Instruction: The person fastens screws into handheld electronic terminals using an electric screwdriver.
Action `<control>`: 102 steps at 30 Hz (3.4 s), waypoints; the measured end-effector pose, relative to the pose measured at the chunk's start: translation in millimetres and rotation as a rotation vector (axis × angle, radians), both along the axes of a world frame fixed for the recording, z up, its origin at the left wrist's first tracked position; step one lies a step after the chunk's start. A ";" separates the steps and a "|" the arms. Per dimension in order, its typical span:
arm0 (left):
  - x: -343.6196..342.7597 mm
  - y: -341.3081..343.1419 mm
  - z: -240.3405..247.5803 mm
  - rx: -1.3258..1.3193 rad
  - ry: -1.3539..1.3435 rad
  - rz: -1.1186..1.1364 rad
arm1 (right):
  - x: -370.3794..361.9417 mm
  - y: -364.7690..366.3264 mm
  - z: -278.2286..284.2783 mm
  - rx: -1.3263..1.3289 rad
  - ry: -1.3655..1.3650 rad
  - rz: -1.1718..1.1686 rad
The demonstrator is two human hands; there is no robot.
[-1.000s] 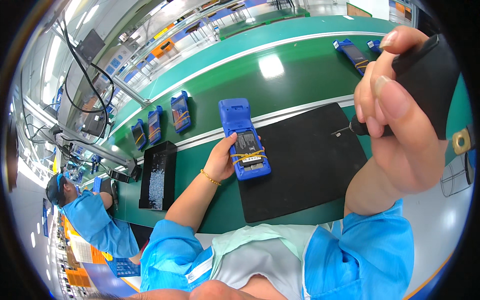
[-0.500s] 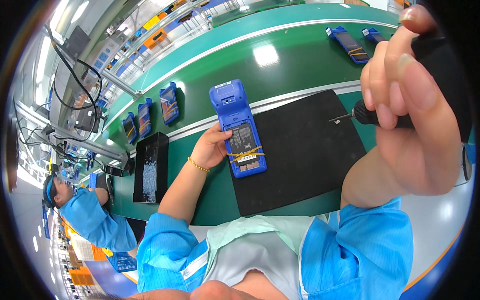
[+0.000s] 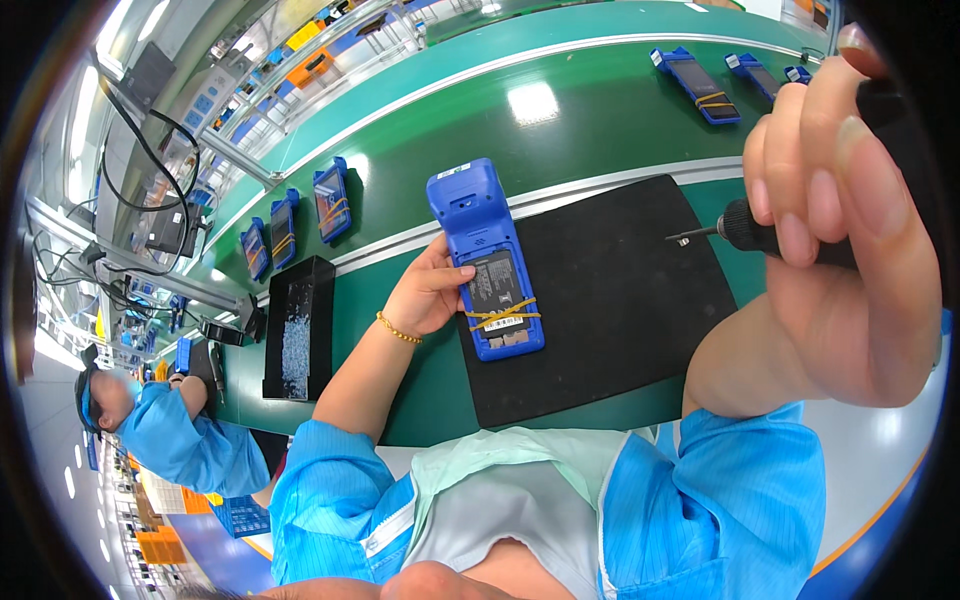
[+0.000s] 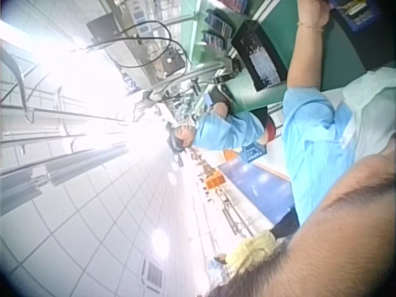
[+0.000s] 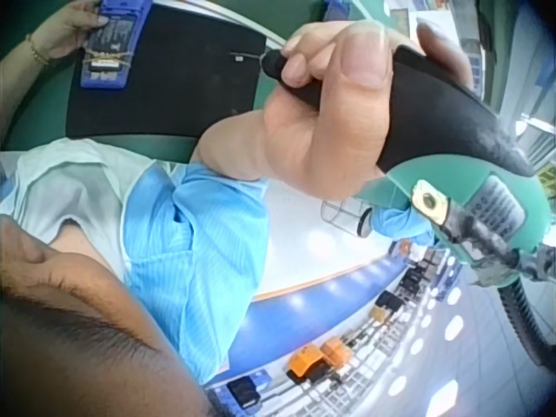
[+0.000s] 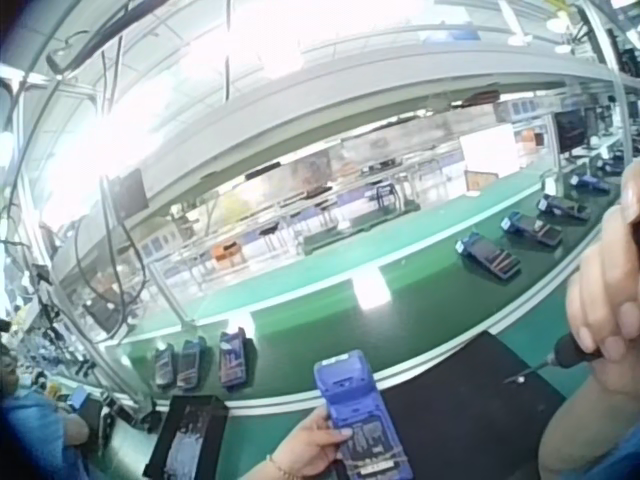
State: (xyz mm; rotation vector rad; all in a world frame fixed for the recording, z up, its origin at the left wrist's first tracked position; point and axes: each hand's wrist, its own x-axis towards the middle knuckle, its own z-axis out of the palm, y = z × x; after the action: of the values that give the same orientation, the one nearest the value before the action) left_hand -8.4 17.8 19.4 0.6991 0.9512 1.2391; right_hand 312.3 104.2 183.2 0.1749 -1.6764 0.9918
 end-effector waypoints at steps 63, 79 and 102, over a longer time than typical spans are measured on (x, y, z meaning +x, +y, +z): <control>-25.5 -46.9 146.8 0.984 0.077 0.700 | -142.7 74.7 -68.3 0.171 -0.288 -0.922; -75.5 -99.8 160.8 1.300 -0.035 1.229 | -79.8 318.1 -240.8 -0.085 -1.315 -1.621; -94.6 -135.5 163.0 1.322 0.038 1.314 | -80.6 -15.8 -145.8 -1.264 -0.522 0.261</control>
State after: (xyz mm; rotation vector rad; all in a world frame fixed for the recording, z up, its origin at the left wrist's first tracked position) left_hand -103.0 -117.7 182.4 1.1046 0.4180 3.1285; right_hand 231.7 88.5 37.4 -0.7735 -1.1592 2.2362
